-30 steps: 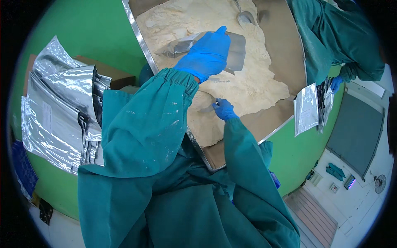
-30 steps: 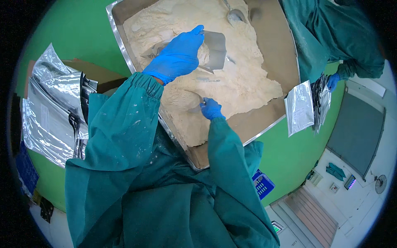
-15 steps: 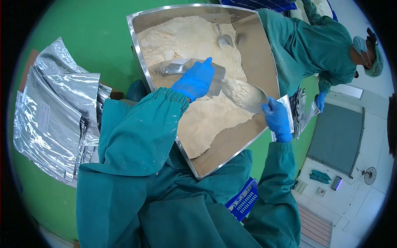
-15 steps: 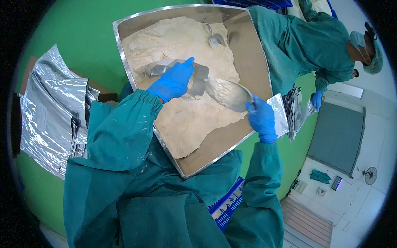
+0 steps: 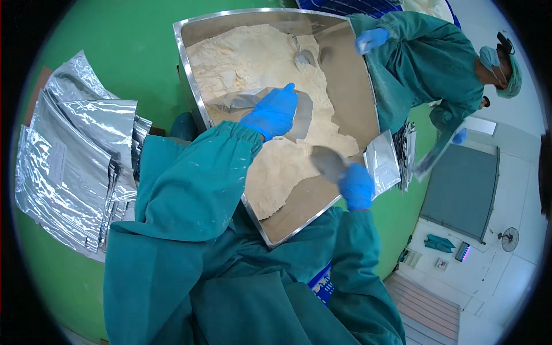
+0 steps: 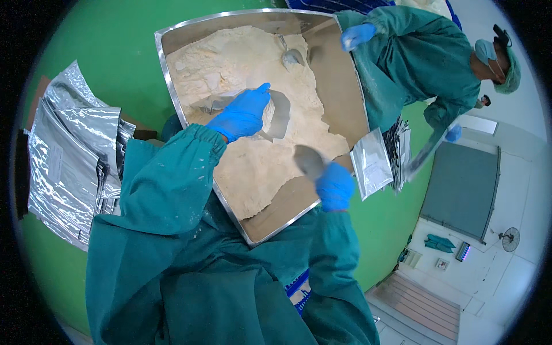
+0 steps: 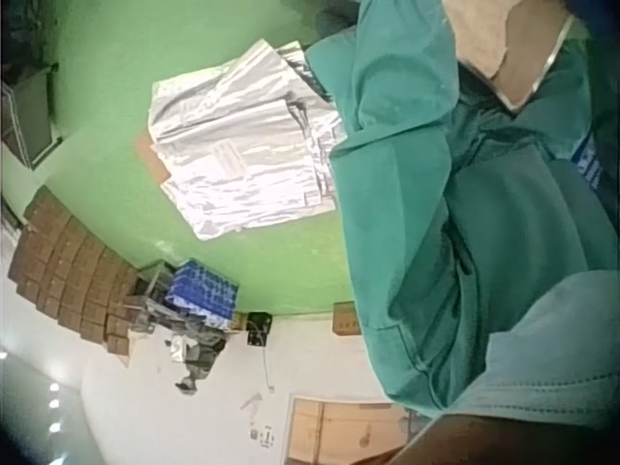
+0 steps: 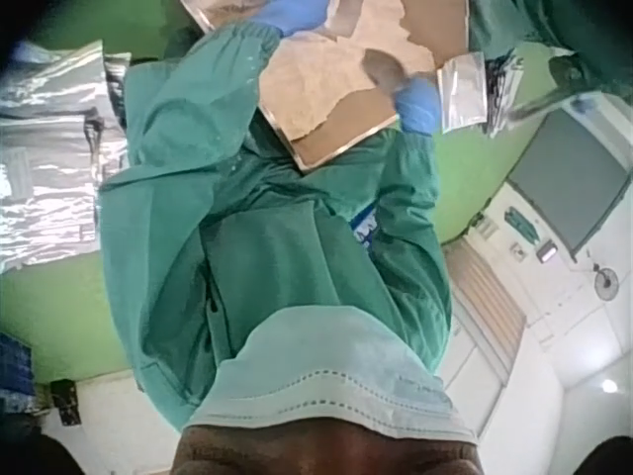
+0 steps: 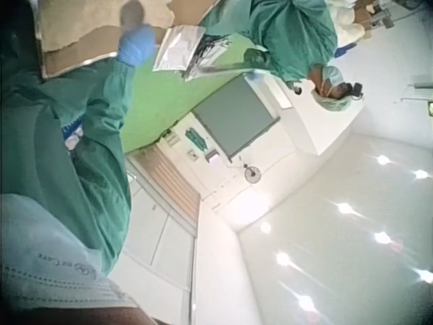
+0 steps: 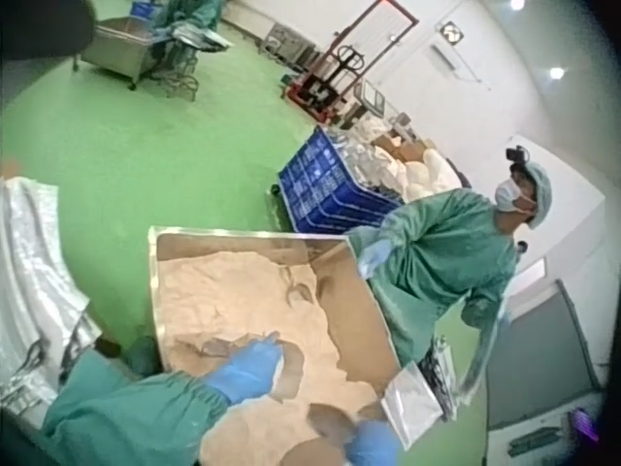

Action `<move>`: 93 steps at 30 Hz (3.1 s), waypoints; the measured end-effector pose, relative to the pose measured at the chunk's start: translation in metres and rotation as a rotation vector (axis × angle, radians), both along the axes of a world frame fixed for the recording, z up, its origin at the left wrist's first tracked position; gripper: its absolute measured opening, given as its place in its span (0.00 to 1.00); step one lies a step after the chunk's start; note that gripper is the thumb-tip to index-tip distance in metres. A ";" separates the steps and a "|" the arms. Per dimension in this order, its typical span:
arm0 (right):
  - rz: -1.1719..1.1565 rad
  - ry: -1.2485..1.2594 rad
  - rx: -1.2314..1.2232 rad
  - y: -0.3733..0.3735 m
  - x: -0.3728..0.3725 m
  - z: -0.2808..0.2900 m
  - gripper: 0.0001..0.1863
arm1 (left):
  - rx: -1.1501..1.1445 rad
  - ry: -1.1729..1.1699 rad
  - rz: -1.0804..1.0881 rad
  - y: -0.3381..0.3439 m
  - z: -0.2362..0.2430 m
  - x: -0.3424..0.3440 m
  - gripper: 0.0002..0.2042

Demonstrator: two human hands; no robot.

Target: The recorder is scooping a light tan powder from a large metal bin into silver foil bags using a hand scoop.

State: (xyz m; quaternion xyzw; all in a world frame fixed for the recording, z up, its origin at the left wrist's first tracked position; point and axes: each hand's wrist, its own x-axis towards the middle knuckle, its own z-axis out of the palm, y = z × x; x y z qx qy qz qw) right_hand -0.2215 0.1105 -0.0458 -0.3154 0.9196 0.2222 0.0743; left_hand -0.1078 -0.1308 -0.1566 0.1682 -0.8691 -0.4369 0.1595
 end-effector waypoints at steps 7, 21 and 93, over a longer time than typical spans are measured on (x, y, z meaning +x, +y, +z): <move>-0.309 -0.631 -0.020 0.008 0.047 -0.217 0.20 | 0.240 -0.012 -0.069 0.001 0.041 0.017 0.27; -0.120 -0.766 -0.725 -0.009 -0.003 -0.163 0.19 | 0.217 0.078 -0.116 -0.003 0.034 0.039 0.32; -1.104 0.019 -0.404 0.590 0.270 -0.156 0.13 | -0.815 -0.196 -1.268 0.595 0.088 0.084 0.09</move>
